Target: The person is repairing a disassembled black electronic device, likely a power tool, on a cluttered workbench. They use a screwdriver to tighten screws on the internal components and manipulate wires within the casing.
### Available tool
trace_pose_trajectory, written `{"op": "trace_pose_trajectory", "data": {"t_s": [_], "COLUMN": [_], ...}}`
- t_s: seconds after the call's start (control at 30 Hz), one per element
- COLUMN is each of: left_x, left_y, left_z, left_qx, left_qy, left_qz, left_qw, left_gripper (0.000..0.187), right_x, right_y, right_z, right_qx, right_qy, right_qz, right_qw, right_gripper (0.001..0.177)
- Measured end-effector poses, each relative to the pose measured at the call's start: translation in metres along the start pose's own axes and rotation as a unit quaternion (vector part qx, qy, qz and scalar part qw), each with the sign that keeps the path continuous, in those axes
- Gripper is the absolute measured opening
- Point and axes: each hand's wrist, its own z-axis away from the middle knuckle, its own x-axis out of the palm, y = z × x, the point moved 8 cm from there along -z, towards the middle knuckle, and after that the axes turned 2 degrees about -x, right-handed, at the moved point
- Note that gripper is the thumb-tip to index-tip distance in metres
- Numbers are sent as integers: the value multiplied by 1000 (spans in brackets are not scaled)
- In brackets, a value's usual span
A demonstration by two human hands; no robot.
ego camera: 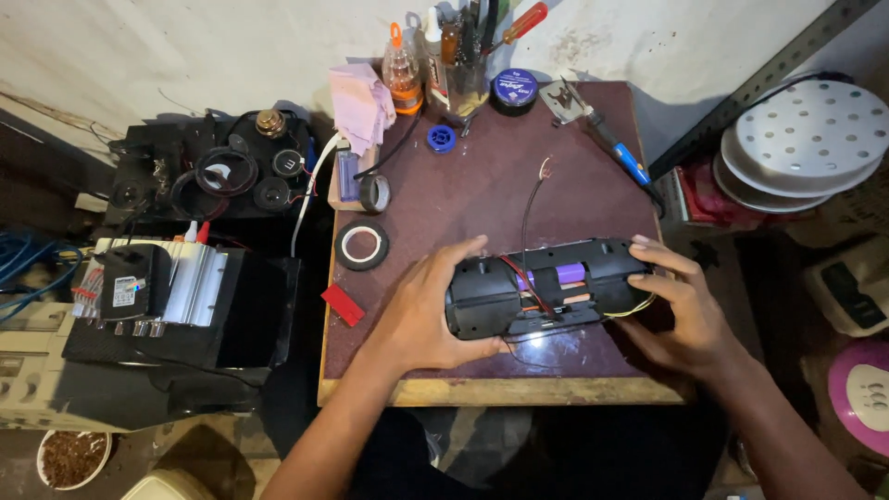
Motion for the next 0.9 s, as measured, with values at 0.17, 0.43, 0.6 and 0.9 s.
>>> {"op": "trace_pose_trajectory", "data": {"t_s": [0.17,0.43,0.6,0.9], "left_x": [1,-2,-11,-15], "left_y": [-3,1,11,18], "left_z": [1,1,3,7], "left_qx": [14,20,50,70], "left_qy": [11,24,53,95], "left_qz": [-6,-2,10,20], "left_qw": [1000,1000,997,993], "left_gripper": [101,92,84,82], "right_x": [0,-4,-28,8], "right_y": [3,32,27,-117], "right_z": [5,6,-17,-238], "right_qx": [-6,251,111,-157], "right_qy": [24,-43,-32,-19], "right_qz": [-24,26,-19,48], "right_qw": [999,967,993,986], "right_gripper": [75,88,138,16]}}
